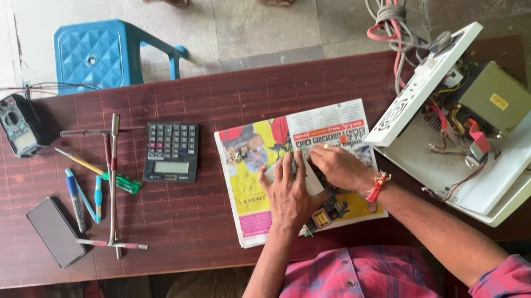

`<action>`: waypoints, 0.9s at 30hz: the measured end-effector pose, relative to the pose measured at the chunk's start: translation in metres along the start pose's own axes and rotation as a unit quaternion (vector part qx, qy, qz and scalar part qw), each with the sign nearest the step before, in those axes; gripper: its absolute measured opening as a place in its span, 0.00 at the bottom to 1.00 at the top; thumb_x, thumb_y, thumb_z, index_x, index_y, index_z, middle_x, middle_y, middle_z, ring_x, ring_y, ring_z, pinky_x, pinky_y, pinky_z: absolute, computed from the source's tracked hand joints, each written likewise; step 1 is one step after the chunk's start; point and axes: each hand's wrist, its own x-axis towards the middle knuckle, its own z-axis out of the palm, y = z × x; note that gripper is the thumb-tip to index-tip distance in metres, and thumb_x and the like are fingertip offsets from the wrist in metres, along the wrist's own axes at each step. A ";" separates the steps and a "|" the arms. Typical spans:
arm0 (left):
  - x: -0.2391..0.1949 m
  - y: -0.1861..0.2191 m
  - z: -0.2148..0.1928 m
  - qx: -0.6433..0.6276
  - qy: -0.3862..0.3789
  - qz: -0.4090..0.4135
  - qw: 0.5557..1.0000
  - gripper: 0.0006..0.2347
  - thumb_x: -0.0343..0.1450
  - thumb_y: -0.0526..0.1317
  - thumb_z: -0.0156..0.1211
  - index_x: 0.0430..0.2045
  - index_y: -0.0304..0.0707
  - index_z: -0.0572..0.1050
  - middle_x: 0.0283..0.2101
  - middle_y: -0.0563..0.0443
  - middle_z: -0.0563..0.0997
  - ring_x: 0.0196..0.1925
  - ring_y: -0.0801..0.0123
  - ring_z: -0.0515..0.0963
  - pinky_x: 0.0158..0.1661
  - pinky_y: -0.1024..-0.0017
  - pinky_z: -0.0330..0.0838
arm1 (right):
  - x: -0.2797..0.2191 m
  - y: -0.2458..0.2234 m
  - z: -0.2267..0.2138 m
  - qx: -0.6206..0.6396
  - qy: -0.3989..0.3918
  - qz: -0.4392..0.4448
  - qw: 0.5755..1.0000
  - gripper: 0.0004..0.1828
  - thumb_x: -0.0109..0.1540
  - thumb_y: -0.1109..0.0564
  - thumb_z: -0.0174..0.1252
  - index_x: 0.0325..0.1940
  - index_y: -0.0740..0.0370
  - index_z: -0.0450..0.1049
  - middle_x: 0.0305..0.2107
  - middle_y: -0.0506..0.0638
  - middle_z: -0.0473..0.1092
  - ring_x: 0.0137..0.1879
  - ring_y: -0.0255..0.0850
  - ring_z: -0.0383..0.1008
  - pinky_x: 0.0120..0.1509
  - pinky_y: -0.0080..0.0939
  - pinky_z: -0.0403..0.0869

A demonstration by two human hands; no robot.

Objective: The person removes a circuit board from a white plastic enclosure, inspects it, and places it on a newspaper. They then handle a small orange component and examine the enclosure's interior. The person continues to inspect the circuit board and the enclosure throughout the clip.

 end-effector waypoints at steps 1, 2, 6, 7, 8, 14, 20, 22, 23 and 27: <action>-0.002 0.000 0.001 0.001 -0.006 -0.005 1.000 0.48 0.49 0.57 0.78 0.63 0.32 0.67 0.62 0.41 0.71 0.64 0.56 0.70 0.64 0.38 0.47 | -0.004 -0.003 0.003 -0.012 0.006 -0.010 1.000 0.11 0.54 0.72 0.55 0.41 0.77 0.76 0.40 0.63 0.75 0.44 0.52 0.80 0.46 0.42 0.82; -0.004 0.000 0.003 0.001 -0.011 -0.013 1.000 0.48 0.48 0.57 0.78 0.63 0.32 0.67 0.61 0.41 0.70 0.64 0.56 0.70 0.63 0.38 0.48 | -0.007 -0.004 0.005 -0.023 0.012 -0.019 0.999 0.11 0.54 0.72 0.56 0.41 0.77 0.76 0.39 0.63 0.75 0.45 0.52 0.81 0.46 0.42 0.82; 0.000 0.001 0.005 -0.010 -0.011 -0.017 1.000 0.49 0.47 0.58 0.79 0.63 0.31 0.66 0.60 0.39 0.70 0.64 0.54 0.69 0.63 0.37 0.47 | -0.011 -0.001 0.007 -0.048 0.033 -0.034 0.998 0.08 0.57 0.70 0.58 0.40 0.76 0.76 0.40 0.64 0.75 0.49 0.55 0.80 0.47 0.41 0.82; 0.000 0.002 0.005 -0.015 -0.009 -0.016 1.000 0.50 0.46 0.58 0.79 0.62 0.30 0.66 0.60 0.38 0.70 0.64 0.53 0.69 0.63 0.36 0.47 | -0.011 -0.001 0.007 -0.052 0.038 -0.038 0.997 0.08 0.57 0.70 0.59 0.39 0.76 0.76 0.41 0.64 0.75 0.49 0.54 0.80 0.48 0.41 0.82; 0.000 0.002 0.005 -0.010 -0.005 -0.012 1.000 0.50 0.47 0.58 0.79 0.63 0.30 0.66 0.60 0.39 0.70 0.64 0.53 0.69 0.63 0.37 0.47 | -0.012 -0.001 0.007 -0.056 0.044 -0.041 0.997 0.07 0.57 0.70 0.59 0.39 0.76 0.77 0.41 0.64 0.76 0.50 0.54 0.80 0.48 0.42 0.82; -0.001 0.000 0.005 0.014 -0.002 -0.001 1.000 0.47 0.50 0.57 0.77 0.63 0.31 0.67 0.62 0.41 0.70 0.65 0.56 0.69 0.64 0.39 0.47 | -0.007 -0.003 -0.002 0.002 0.024 -0.020 1.000 0.08 0.54 0.71 0.58 0.37 0.75 0.76 0.39 0.62 0.75 0.45 0.52 0.81 0.46 0.42 0.81; -0.001 0.000 0.001 -0.012 -0.003 0.005 1.000 0.47 0.50 0.57 0.78 0.63 0.30 0.66 0.62 0.40 0.70 0.65 0.55 0.69 0.64 0.39 0.47 | 0.002 -0.001 -0.009 0.036 -0.016 -0.001 0.999 0.08 0.55 0.72 0.56 0.37 0.73 0.75 0.38 0.59 0.75 0.42 0.50 0.80 0.47 0.43 0.81; 0.000 0.000 0.000 -0.010 -0.007 0.002 1.000 0.47 0.49 0.55 0.78 0.63 0.30 0.67 0.62 0.41 0.70 0.65 0.56 0.69 0.65 0.39 0.47 | 0.004 0.000 -0.008 0.033 -0.009 -0.006 0.999 0.08 0.55 0.72 0.56 0.39 0.74 0.75 0.39 0.60 0.75 0.43 0.50 0.80 0.47 0.42 0.81; -0.001 0.000 0.000 -0.008 -0.011 -0.001 1.000 0.47 0.48 0.55 0.78 0.63 0.31 0.67 0.62 0.41 0.70 0.65 0.55 0.69 0.65 0.39 0.47 | 0.002 -0.001 -0.006 0.029 -0.007 -0.003 1.000 0.09 0.55 0.72 0.56 0.39 0.75 0.75 0.38 0.60 0.75 0.43 0.50 0.80 0.46 0.42 0.81; -0.001 0.000 0.004 -0.005 -0.009 -0.012 1.000 0.48 0.47 0.55 0.78 0.63 0.32 0.67 0.61 0.41 0.71 0.64 0.55 0.69 0.64 0.40 0.47 | -0.008 -0.004 0.000 -0.004 0.034 -0.021 0.999 0.10 0.56 0.70 0.58 0.40 0.77 0.76 0.39 0.61 0.74 0.45 0.51 0.80 0.45 0.41 0.81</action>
